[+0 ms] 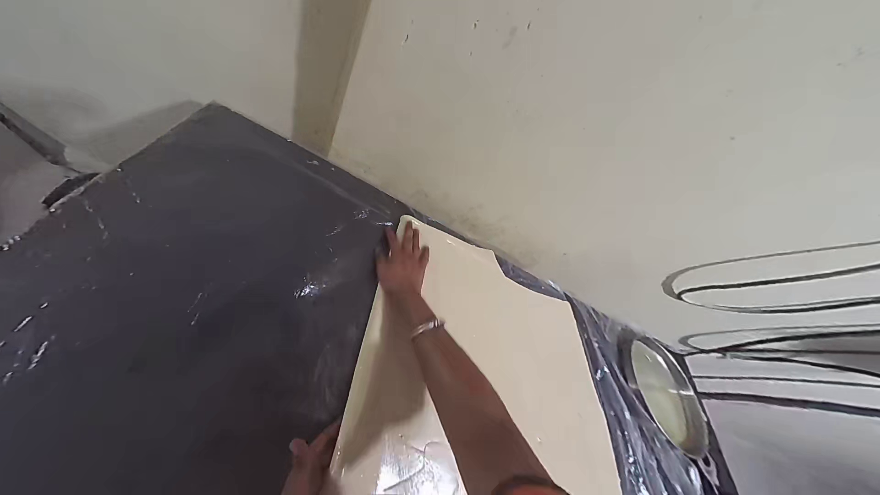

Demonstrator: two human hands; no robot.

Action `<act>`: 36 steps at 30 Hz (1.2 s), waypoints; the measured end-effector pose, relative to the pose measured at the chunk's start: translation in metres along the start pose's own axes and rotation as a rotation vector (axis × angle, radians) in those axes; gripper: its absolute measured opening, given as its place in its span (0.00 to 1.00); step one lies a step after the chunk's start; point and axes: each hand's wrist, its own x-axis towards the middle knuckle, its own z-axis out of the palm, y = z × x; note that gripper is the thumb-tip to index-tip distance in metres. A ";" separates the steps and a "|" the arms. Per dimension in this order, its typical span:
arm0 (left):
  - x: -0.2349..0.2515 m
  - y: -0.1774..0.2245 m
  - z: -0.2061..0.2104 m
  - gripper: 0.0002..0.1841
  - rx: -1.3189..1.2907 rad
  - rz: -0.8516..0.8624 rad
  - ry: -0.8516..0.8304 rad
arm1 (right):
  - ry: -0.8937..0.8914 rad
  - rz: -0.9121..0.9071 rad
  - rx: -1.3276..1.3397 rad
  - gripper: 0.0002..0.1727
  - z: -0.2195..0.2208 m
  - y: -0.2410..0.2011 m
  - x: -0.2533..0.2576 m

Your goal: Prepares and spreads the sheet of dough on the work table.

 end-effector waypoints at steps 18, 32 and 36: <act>0.020 0.024 0.026 0.39 0.950 -0.088 0.189 | 0.146 0.635 -0.077 0.49 -0.016 0.202 -0.338; -0.003 0.079 0.233 0.27 1.753 0.301 0.286 | 0.288 0.321 0.344 0.43 -0.105 0.389 -0.297; -0.034 0.043 0.358 0.20 1.957 0.405 0.298 | 0.190 0.712 0.204 0.46 -0.152 0.537 -0.263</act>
